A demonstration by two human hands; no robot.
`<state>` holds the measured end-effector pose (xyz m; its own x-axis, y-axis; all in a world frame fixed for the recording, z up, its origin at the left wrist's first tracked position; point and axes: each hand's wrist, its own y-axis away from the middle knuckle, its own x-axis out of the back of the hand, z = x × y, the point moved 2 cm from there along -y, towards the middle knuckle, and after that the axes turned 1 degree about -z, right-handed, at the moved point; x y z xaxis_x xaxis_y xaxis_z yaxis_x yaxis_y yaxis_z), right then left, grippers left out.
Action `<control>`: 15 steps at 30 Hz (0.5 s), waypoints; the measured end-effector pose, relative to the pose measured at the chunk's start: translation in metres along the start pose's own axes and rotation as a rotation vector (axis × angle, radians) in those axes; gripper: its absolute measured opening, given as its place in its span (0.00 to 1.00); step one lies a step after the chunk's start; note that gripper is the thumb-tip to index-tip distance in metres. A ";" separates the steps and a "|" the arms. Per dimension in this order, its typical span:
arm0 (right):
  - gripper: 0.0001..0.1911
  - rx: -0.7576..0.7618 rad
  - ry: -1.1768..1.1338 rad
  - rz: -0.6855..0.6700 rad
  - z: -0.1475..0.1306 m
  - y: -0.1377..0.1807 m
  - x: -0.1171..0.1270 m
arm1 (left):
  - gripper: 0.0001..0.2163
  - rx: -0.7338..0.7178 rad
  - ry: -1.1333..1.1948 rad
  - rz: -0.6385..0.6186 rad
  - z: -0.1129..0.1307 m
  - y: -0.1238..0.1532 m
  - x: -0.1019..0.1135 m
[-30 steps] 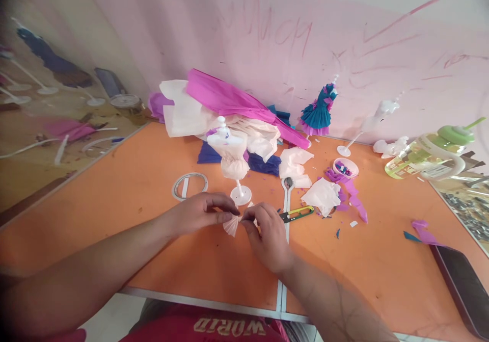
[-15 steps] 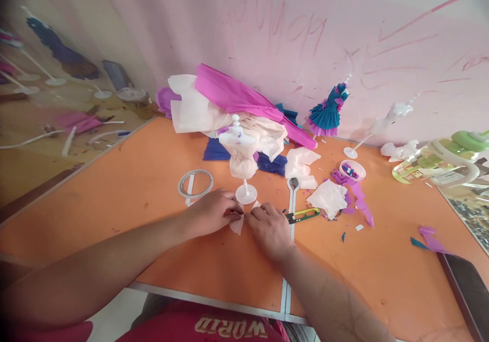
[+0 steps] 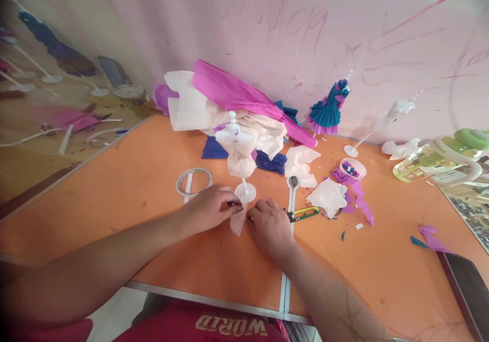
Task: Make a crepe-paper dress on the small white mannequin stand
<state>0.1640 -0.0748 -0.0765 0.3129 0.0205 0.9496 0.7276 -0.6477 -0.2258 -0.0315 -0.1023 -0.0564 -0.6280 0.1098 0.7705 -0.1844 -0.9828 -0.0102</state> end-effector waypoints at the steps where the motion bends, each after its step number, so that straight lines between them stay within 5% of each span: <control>1: 0.03 -0.012 -0.057 0.039 0.002 -0.001 0.003 | 0.14 0.030 -0.005 0.019 0.001 0.001 0.006; 8: 0.03 -0.193 -0.355 0.440 0.008 0.007 0.052 | 0.13 0.172 0.220 0.031 0.007 0.010 0.036; 15: 0.12 -0.405 -0.675 0.396 -0.008 0.017 0.052 | 0.16 -0.004 0.749 -0.016 0.037 0.016 0.000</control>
<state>0.1875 -0.0908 -0.0290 0.8833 0.1000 0.4580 0.2570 -0.9204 -0.2946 -0.0064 -0.1234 -0.0324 -0.9717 0.1969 0.1306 -0.1993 -0.9799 -0.0057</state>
